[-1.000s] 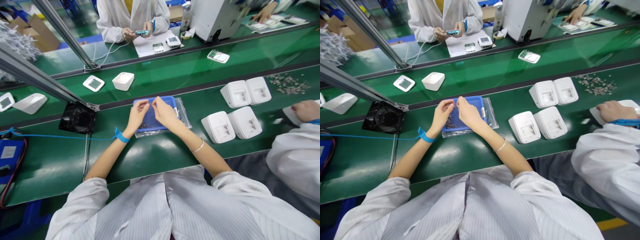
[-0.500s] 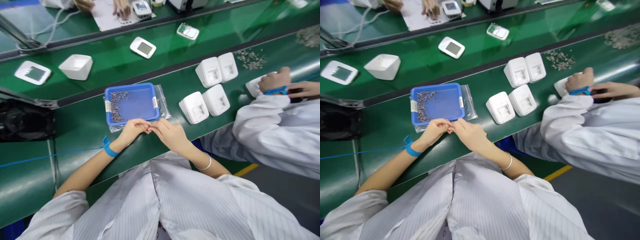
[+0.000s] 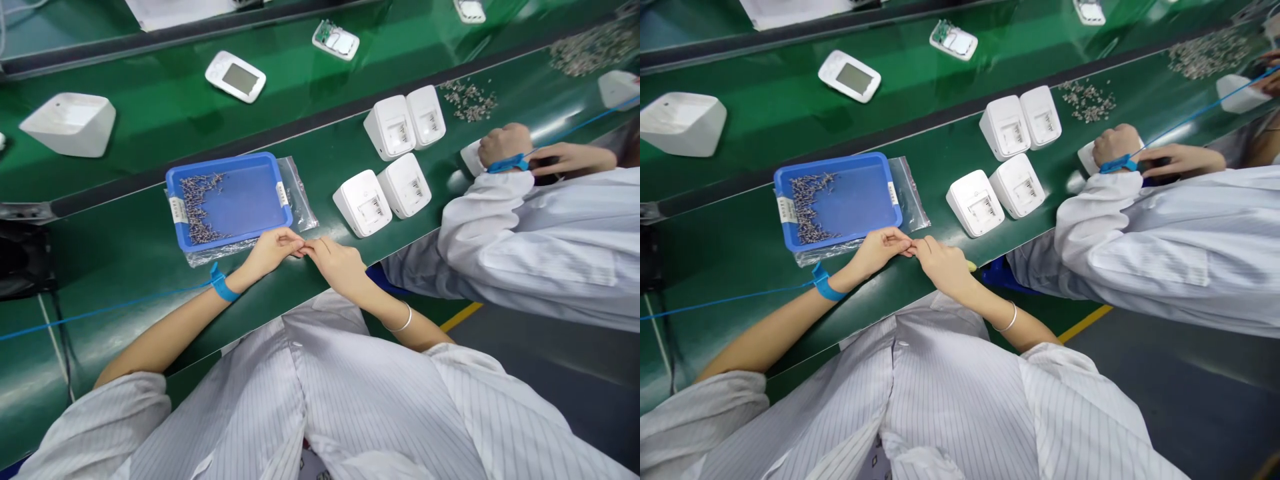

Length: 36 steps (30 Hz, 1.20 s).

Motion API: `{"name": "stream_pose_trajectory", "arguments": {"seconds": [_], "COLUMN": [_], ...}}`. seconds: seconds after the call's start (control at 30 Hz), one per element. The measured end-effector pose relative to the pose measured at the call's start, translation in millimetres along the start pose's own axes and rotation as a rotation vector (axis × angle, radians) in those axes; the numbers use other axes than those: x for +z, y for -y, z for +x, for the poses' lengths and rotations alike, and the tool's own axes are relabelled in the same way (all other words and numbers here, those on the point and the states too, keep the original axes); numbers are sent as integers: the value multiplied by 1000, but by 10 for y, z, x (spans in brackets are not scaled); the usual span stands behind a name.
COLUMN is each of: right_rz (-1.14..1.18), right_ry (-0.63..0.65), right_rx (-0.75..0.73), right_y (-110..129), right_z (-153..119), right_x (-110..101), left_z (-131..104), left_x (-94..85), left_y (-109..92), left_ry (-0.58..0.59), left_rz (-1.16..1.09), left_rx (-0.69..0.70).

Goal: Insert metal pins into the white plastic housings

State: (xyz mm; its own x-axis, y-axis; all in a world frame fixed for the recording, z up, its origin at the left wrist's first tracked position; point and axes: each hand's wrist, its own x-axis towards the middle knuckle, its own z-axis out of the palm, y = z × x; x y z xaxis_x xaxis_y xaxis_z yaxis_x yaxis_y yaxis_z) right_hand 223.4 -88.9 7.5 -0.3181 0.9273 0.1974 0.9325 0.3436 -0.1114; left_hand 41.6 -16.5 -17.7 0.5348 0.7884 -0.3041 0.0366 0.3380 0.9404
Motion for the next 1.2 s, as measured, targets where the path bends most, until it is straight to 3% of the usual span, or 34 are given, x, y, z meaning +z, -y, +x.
{"name": "stream_pose_trajectory", "arguments": {"seconds": [0.23, 0.43, 0.53, 0.63, 0.73, 0.8, 0.9, 0.97, 1.03, 1.2], "right_rz": [63, 243, 187, 140, 257, 500, 890, 973, 883, 380], "right_ry": [77, -29, -128, -151, -77, 70, 393, 471, 411, 298], "right_rx": [122, 337, 523, 620, 601, 511, 314, 261, 249, 129], "right_y": [-91, -353, -613, -714, -467, -156, 280, 436, 475, 398], "right_z": [118, 129, 31, -122, -273, -325, -279, -188, -90, 119], "right_x": [119, -14, -80, -93, -129, -191, -293, -323, -316, -232], "left_z": [165, 329, 221, -87, -486, -689, -786, -727, -630, -496], "left_x": [-4, -177, -195, -91, 58, 114, 72, -20, -119, -209], "left_y": [-132, -168, -146, -60, 91, 191, 265, 246, 184, -3], "left_ry": [23, -35, -59, -54, -9, 5, 51, 82, 78, 76], "left_rz": [96, 212, 459, 678, 794, 874, 919, 880, 811, 555], "left_rx": [89, 210, 354, 529, 520, 485, 479, 468, 419, 284]}}
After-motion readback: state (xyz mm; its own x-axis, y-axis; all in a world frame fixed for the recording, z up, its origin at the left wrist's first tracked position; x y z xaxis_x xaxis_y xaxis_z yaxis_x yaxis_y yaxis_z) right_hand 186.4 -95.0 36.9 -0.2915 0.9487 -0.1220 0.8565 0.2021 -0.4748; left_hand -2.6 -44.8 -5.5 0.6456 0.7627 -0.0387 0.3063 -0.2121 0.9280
